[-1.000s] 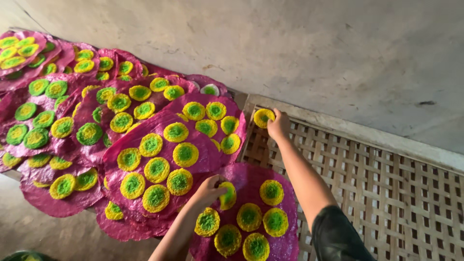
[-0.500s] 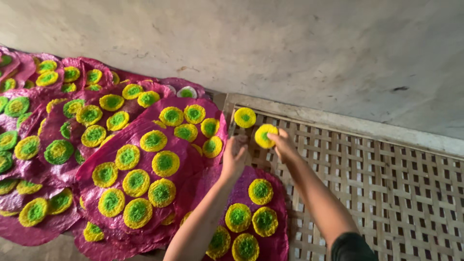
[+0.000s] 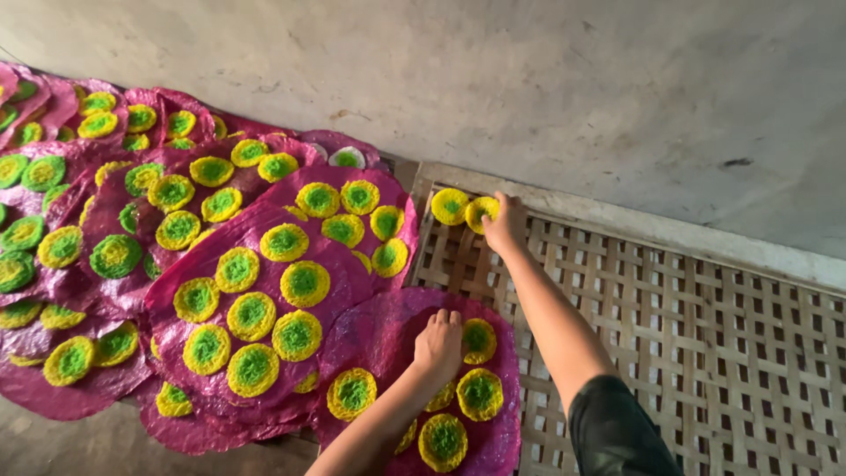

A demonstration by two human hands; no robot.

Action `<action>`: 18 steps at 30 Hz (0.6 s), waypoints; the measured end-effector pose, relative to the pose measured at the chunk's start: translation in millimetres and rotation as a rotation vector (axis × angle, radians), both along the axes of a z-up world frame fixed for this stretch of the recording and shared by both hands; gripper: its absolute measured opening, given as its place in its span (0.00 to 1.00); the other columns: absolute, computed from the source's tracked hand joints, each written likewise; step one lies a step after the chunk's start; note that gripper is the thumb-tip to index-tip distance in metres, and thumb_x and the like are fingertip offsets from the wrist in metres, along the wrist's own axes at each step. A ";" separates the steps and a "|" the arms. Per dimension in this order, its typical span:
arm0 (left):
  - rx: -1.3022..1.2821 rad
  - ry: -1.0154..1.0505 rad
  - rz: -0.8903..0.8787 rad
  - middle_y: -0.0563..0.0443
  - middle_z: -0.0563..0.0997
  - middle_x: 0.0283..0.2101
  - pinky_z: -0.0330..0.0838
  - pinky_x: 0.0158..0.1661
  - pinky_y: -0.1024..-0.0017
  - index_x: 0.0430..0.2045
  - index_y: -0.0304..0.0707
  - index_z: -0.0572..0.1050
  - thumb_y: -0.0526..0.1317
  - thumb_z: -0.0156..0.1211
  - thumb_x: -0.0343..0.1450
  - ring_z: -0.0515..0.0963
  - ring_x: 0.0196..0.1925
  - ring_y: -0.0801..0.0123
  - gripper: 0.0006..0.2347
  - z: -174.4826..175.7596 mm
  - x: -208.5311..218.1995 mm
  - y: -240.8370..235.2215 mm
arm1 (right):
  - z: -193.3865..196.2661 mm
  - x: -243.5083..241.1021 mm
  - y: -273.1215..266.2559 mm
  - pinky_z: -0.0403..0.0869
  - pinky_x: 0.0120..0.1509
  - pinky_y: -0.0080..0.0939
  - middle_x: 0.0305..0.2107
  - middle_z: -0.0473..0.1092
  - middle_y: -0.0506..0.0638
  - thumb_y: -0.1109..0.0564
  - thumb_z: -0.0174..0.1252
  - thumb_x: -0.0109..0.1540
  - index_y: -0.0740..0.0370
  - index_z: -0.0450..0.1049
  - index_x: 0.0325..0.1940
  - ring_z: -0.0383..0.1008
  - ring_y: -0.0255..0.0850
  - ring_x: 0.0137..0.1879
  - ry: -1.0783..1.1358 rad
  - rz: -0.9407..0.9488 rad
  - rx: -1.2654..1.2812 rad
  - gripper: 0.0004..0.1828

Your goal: The person arranges small, round, yellow and green decorations onto a woven tray. They pick up the items from a pile on a pink cloth and place them in neat rows on the tray.

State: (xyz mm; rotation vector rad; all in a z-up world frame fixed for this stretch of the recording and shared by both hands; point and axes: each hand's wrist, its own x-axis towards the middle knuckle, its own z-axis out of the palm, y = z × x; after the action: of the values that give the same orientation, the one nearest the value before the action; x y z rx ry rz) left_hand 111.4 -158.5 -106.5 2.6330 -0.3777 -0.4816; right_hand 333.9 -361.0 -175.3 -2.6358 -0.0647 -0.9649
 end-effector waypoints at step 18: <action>-0.481 -0.056 -0.247 0.35 0.75 0.52 0.71 0.53 0.53 0.54 0.31 0.70 0.39 0.70 0.65 0.75 0.55 0.42 0.24 56.4 -36.8 -26.5 | -6.2 -160.6 -116.5 0.75 0.50 0.43 0.45 0.77 0.53 0.59 0.60 0.61 0.67 0.76 0.54 0.77 0.43 0.48 0.633 0.179 1.501 0.18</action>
State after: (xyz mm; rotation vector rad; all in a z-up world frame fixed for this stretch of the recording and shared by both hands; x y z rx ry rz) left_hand 74.7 -184.9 -50.1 2.1456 -0.7420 -0.3410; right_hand 173.3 -477.4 -181.4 -1.3345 0.4005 0.0610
